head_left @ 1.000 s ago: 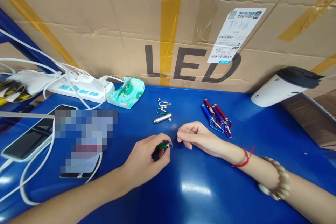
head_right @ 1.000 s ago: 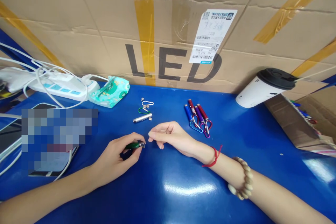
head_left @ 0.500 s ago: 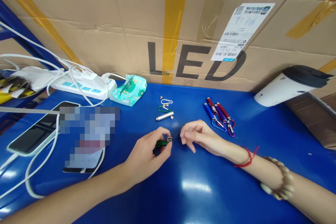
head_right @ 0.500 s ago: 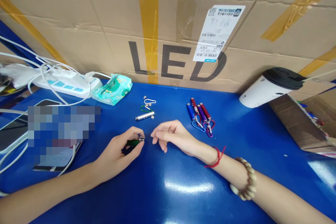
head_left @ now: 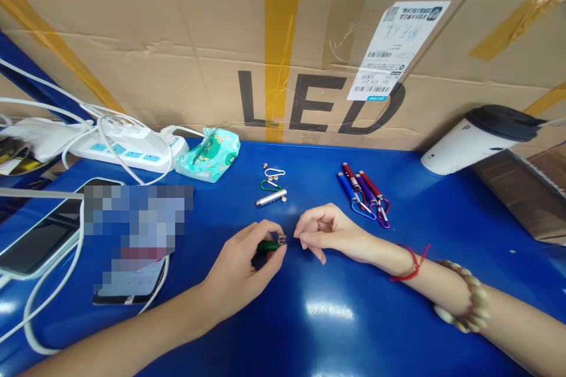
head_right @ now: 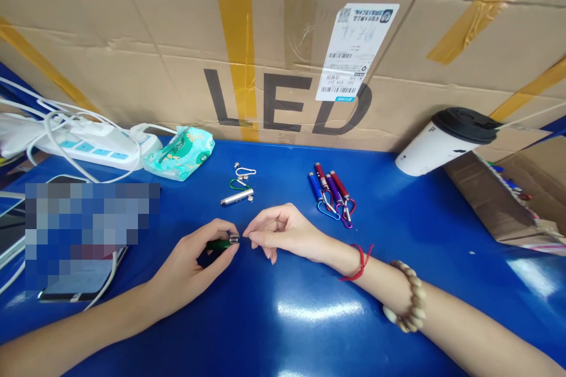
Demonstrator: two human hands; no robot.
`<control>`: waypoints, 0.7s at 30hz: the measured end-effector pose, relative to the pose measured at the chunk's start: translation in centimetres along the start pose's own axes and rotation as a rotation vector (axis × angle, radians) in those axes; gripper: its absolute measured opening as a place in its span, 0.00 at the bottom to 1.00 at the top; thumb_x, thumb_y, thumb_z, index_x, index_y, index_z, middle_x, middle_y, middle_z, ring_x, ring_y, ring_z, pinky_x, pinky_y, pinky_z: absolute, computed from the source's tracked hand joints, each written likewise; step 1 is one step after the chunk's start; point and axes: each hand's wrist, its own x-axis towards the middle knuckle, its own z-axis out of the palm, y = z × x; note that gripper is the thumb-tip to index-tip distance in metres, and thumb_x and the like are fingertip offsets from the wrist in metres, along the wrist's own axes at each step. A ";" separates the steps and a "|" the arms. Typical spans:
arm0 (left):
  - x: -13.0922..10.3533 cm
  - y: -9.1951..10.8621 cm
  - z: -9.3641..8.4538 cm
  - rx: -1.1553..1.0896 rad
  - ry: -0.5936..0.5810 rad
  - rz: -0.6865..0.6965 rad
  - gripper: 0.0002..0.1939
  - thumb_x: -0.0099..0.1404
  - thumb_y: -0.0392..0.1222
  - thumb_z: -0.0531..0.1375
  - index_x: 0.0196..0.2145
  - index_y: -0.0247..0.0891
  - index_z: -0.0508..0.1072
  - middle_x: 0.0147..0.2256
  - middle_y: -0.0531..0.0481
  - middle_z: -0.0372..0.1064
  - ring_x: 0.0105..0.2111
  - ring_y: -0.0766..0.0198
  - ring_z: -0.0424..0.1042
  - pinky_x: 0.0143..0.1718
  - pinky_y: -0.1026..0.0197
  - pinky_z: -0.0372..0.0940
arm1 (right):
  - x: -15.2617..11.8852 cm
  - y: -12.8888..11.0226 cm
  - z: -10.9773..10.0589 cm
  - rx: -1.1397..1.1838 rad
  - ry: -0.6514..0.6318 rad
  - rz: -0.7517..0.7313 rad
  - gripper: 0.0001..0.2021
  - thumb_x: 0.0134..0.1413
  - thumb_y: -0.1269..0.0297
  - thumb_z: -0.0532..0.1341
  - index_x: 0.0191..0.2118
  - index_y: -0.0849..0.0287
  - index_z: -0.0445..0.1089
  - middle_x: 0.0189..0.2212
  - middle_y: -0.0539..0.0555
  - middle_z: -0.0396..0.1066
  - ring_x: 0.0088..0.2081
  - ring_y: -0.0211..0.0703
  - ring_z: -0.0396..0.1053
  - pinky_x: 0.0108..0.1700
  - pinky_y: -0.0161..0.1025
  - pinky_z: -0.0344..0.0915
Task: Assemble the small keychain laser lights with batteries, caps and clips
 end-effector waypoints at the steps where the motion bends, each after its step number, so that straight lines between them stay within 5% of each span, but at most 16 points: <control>1: 0.0 0.0 0.0 -0.004 0.001 0.002 0.04 0.64 0.37 0.51 0.36 0.41 0.64 0.29 0.54 0.66 0.29 0.66 0.65 0.30 0.65 0.59 | 0.0 0.1 -0.1 -0.011 -0.012 0.002 0.08 0.48 0.64 0.65 0.33 0.64 0.72 0.20 0.48 0.70 0.16 0.28 0.65 0.19 0.26 0.64; 8: -0.2 0.3 -0.3 -0.066 -0.024 -0.072 0.05 0.69 0.40 0.46 0.37 0.41 0.59 0.24 0.57 0.59 0.23 0.68 0.59 0.25 0.66 0.55 | 0.0 -0.2 0.1 -0.050 -0.014 0.010 0.07 0.48 0.65 0.64 0.32 0.64 0.72 0.21 0.47 0.70 0.16 0.26 0.64 0.19 0.25 0.64; 21: 0.1 -0.3 0.1 -0.037 -0.064 0.020 0.05 0.67 0.38 0.48 0.38 0.41 0.63 0.33 0.51 0.69 0.34 0.63 0.68 0.31 0.64 0.60 | 0.0 0.3 0.9 -0.067 0.028 -0.013 0.13 0.50 0.62 0.63 0.41 0.63 0.68 0.23 0.47 0.68 0.16 0.27 0.64 0.16 0.24 0.65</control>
